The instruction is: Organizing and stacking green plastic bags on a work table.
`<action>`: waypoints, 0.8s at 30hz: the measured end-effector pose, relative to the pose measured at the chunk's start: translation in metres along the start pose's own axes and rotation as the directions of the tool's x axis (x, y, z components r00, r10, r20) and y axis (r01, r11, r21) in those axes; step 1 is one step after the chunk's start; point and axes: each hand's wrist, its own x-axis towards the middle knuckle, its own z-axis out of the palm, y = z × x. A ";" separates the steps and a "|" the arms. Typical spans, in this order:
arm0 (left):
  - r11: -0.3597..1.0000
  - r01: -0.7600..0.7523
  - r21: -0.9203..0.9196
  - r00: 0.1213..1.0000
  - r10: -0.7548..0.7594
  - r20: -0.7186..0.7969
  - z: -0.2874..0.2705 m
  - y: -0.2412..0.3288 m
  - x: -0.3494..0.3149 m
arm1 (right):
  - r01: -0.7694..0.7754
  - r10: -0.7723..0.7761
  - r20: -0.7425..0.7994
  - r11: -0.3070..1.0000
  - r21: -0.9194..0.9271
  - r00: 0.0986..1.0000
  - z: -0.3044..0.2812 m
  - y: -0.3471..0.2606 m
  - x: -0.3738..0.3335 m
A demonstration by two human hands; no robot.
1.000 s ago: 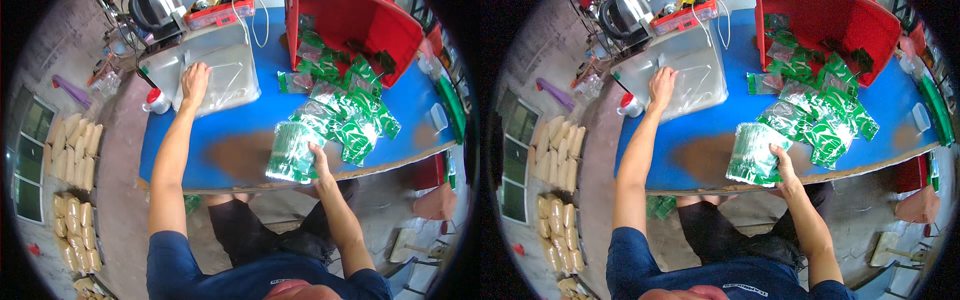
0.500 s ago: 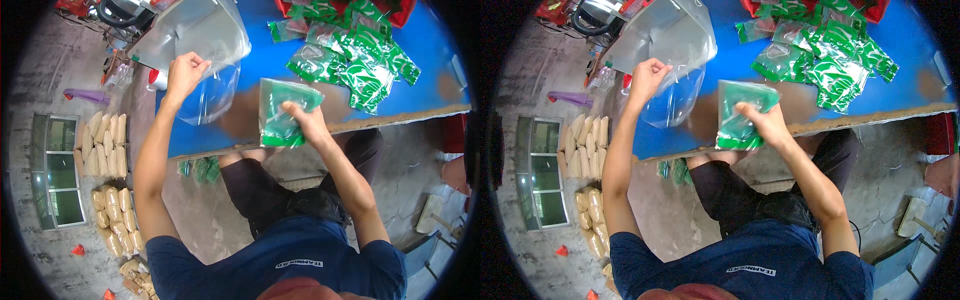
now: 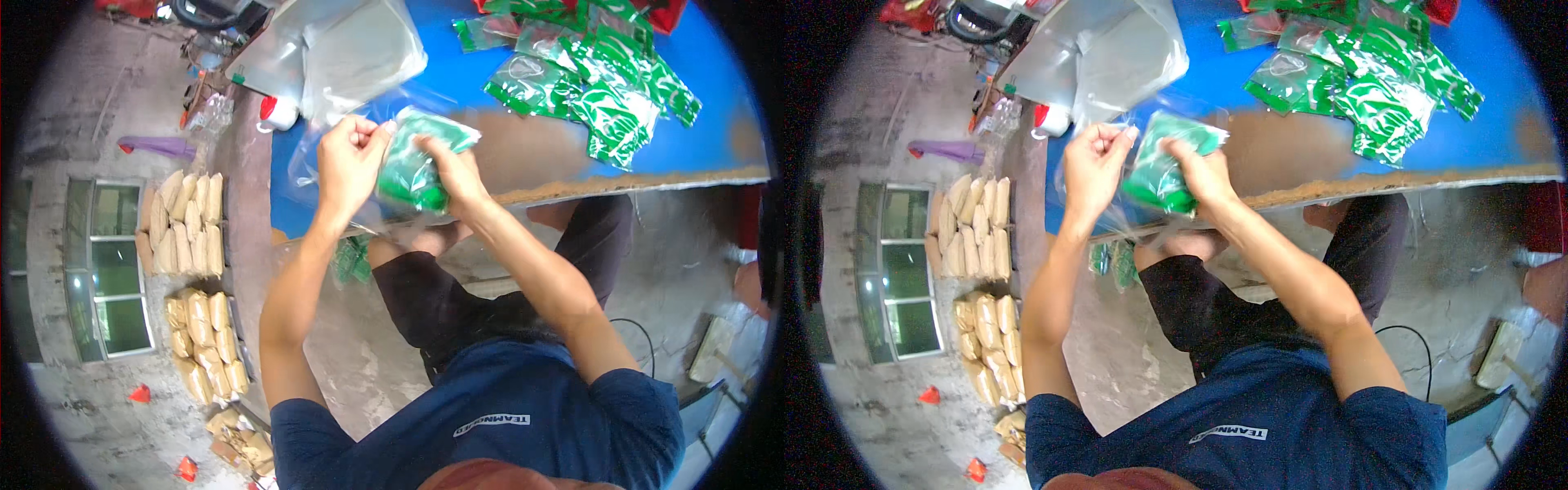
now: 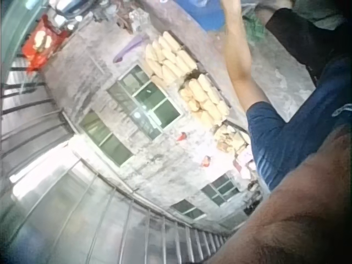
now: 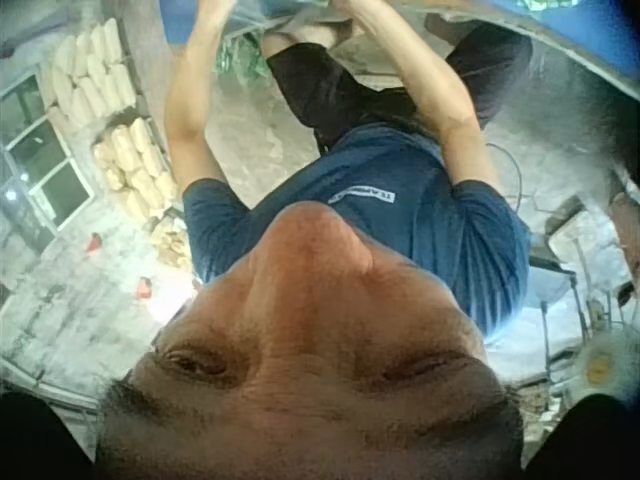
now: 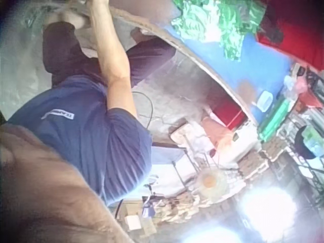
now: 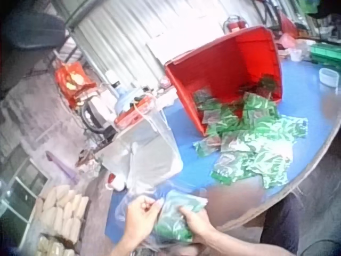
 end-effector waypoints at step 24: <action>0.705 -0.604 0.373 0.376 -0.161 0.913 0.080 0.105 0.050 | -0.025 0.213 0.168 0.687 -0.726 0.963 0.003 -0.070 -0.056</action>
